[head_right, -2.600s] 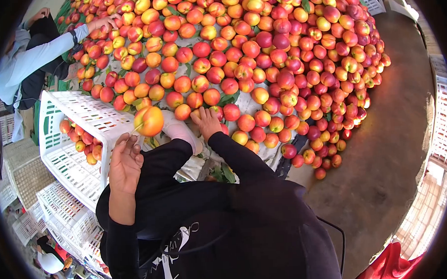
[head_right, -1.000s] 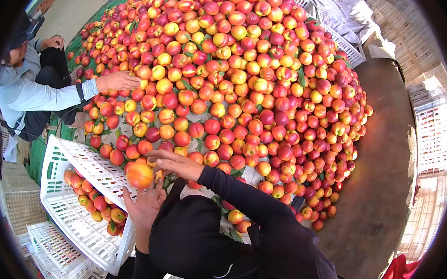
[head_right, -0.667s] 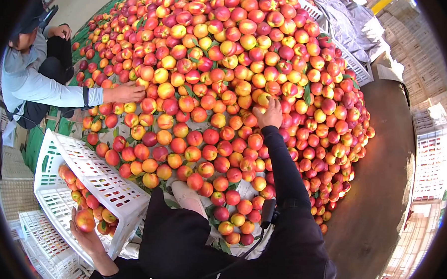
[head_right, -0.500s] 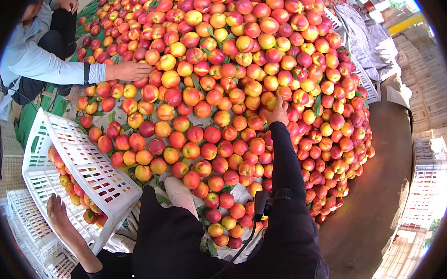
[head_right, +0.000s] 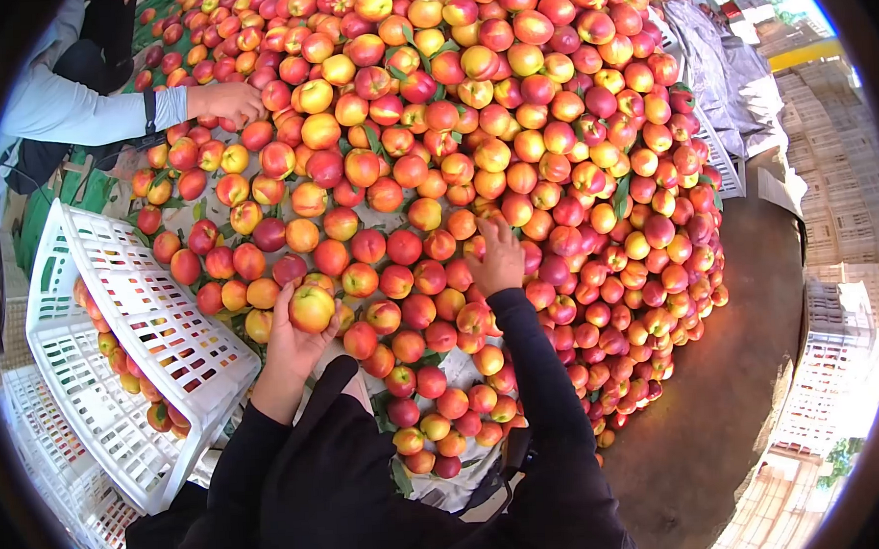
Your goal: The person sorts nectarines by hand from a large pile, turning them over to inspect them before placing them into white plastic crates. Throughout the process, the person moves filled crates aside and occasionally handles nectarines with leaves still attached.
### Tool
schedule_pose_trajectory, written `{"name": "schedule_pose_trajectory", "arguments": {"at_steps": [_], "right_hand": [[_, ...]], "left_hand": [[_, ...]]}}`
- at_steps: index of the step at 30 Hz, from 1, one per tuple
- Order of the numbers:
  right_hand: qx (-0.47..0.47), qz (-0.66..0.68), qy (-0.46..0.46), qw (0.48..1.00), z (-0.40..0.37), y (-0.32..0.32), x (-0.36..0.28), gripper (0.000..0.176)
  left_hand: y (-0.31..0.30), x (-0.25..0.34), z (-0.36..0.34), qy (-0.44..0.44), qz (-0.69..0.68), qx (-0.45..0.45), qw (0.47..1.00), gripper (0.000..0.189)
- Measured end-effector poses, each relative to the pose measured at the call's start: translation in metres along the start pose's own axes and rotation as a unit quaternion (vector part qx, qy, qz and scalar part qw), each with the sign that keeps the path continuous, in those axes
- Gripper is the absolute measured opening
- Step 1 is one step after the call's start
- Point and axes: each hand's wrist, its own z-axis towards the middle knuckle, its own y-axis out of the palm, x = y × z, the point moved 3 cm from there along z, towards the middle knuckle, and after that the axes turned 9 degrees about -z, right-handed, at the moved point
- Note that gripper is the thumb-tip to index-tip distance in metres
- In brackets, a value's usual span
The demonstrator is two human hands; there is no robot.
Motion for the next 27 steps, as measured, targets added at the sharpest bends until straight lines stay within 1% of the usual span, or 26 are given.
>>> {"name": "schedule_pose_trajectory", "arguments": {"at_steps": [1,2,3,4,5,6,7,8,10,11,12,13,14,15,16,17,18,19,20,21,22,23,24,25,27], "right_hand": [[0.020,-0.103,0.017,0.994,0.011,0.003,0.015,0.059],[0.039,-0.199,0.025,0.979,0.023,0.009,0.032,0.059],[0.079,-0.292,-0.006,0.953,0.034,0.029,0.057,0.062],[0.060,-0.319,-0.023,0.946,0.048,0.057,0.089,0.075],[-0.024,-0.248,-0.025,0.968,0.049,0.028,0.066,0.092],[-0.036,-0.223,-0.047,0.973,0.055,0.031,0.066,0.102],[-0.076,-0.245,-0.069,0.964,0.071,0.053,0.089,0.113],[-0.123,-0.304,-0.058,0.943,0.073,0.031,0.060,0.098],[-0.020,-0.330,-0.046,0.943,0.105,0.116,0.147,0.064],[-0.042,-0.325,-0.008,0.945,0.101,0.098,0.133,0.066],[-0.038,-0.278,0.045,0.959,0.092,0.083,0.118,0.067],[0.015,-0.205,0.090,0.975,0.084,0.075,0.109,0.066],[0.066,-0.094,0.125,0.986,0.074,0.070,0.097,0.068],[0.054,0.054,0.086,0.993,0.067,0.084,0.102,0.065],[0.040,0.200,0.045,0.978,0.059,0.097,0.106,0.062],[-0.088,0.510,0.149,0.843,0.044,0.102,0.084,0.055],[-0.205,0.748,0.230,0.588,0.013,0.091,0.029,0.050],[-0.257,0.761,0.200,0.562,-0.011,0.069,-0.019,0.045],[-0.304,0.770,0.171,0.534,-0.034,0.047,-0.067,0.042],[-0.338,0.774,0.156,0.512,-0.055,0.028,-0.109,0.043],[-0.388,0.778,0.119,0.479,-0.068,0.020,-0.143,0.044],[-0.421,0.773,0.100,0.464,-0.085,-0.003,-0.184,0.042],[-0.457,0.772,0.073,0.436,-0.098,-0.022,-0.218,0.045],[-0.462,0.774,0.051,0.431,-0.109,-0.034,-0.249,0.052],[-0.496,0.774,-0.042,0.391,-0.125,-0.082,-0.305,0.058]], "left_hand": [[-0.001,0.004,-0.012,-0.003,0.004,0.010,1.000,0.042],[-0.001,0.010,-0.029,-0.018,0.012,-0.020,1.000,0.042],[0.000,0.014,-0.044,-0.033,0.022,-0.040,0.998,0.042],[-0.001,0.019,-0.062,-0.033,0.031,-0.050,0.998,0.041],[-0.004,0.024,-0.075,-0.028,0.044,-0.074,0.996,0.043],[-0.007,0.030,-0.088,-0.017,0.061,-0.093,0.994,0.044],[-0.006,0.037,-0.103,0.000,0.080,-0.099,0.992,0.045],[-0.003,0.046,-0.118,0.011,0.100,-0.110,0.989,0.045],[0.007,0.065,-0.153,0.060,0.119,-0.123,0.983,0.046],[0.014,0.075,-0.170,0.081,0.123,-0.145,0.979,0.047],[0.012,0.084,-0.186,0.113,0.121,-0.133,0.977,0.048],[0.013,0.095,-0.203,0.157,0.129,-0.127,0.971,0.048],[0.011,0.106,-0.221,0.197,0.134,-0.121,0.964,0.048],[0.005,0.119,-0.237,0.225,0.123,-0.106,0.961,0.046],[-0.004,0.132,-0.252,0.252,0.112,-0.091,0.957,0.044],[-0.015,0.146,-0.264,0.318,0.153,-0.059,0.934,0.043],[-0.028,0.159,-0.276,0.382,0.193,-0.026,0.904,0.041],[-0.041,0.170,-0.290,0.448,0.266,0.060,0.851,0.040],[-0.051,0.177,-0.303,0.504,0.333,0.142,0.784,0.039],[-0.051,0.177,-0.315,0.520,0.313,0.157,0.779,0.039],[-0.050,0.174,-0.326,0.531,0.294,0.169,0.776,0.039],[-0.053,0.169,-0.331,0.523,0.272,0.149,0.794,0.038],[-0.056,0.161,-0.329,0.501,0.255,0.120,0.818,0.036],[-0.058,0.151,-0.327,0.471,0.254,0.092,0.840,0.034],[-0.055,0.120,-0.315,0.388,0.271,0.036,0.880,0.032]]}}
